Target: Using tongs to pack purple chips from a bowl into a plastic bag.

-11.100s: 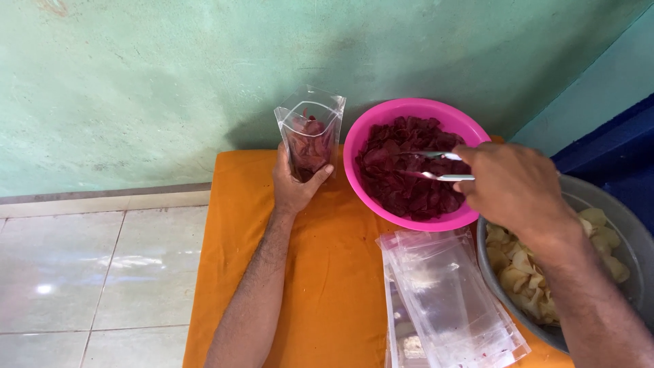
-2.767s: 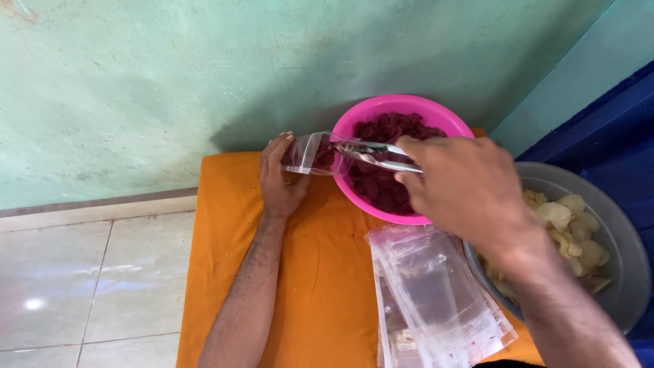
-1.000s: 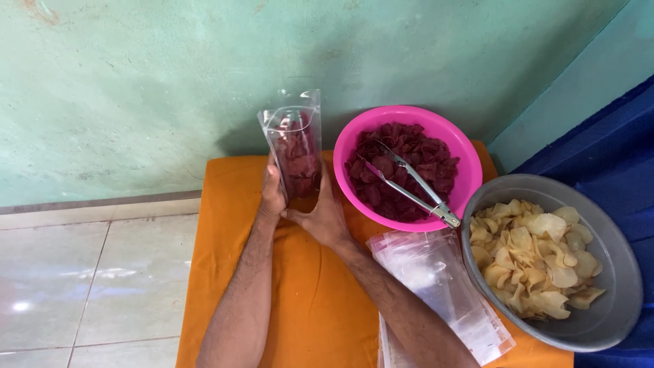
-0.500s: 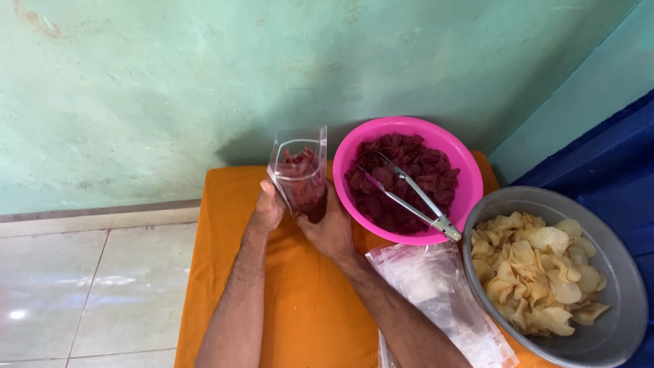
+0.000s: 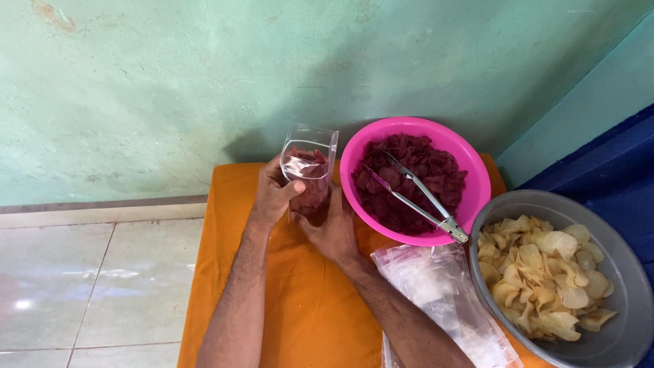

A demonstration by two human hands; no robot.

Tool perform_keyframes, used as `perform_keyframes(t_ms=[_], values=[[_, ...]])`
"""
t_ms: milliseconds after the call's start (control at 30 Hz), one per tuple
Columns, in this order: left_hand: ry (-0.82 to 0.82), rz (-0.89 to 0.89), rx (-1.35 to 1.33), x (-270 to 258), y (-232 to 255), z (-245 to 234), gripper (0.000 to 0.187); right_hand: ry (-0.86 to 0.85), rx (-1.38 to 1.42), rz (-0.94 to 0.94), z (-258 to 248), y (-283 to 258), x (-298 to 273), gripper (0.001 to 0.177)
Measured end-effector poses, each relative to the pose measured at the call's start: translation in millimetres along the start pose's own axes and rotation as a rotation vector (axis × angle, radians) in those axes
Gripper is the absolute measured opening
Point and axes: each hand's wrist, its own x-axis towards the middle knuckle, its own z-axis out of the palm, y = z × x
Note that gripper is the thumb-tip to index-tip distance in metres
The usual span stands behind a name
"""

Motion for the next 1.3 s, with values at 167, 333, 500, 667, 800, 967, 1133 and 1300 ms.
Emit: perform_keyframes(t_ms=[167,333,500,667,800,967,1133,1300], values=[[0.014,-0.014,-0.067,4,30,27,0.076,-0.053,0.036,0.025,2,3,3,0.078],[0.032,-0.031,-0.02,-5,5,1,0.041,-0.028,0.009,0.073,4,11,3,0.071],[-0.06,0.011,-0.114,11,14,12,0.114,0.084,-0.078,-0.05,5,-1,0,0.069],[-0.061,0.008,-0.075,9,23,11,0.11,0.073,-0.141,-0.071,11,24,3,0.071],[0.024,0.015,-0.008,7,14,14,0.068,0.051,-0.078,-0.013,10,23,5,0.078],[-0.024,0.039,-0.038,12,26,30,0.095,0.053,0.025,0.024,-3,-8,5,0.082],[0.009,-0.031,0.041,2,17,24,0.079,0.035,0.017,0.075,2,3,1,0.09],[0.015,-0.044,0.027,7,62,39,0.054,0.03,-0.022,-0.031,12,32,6,0.084]])
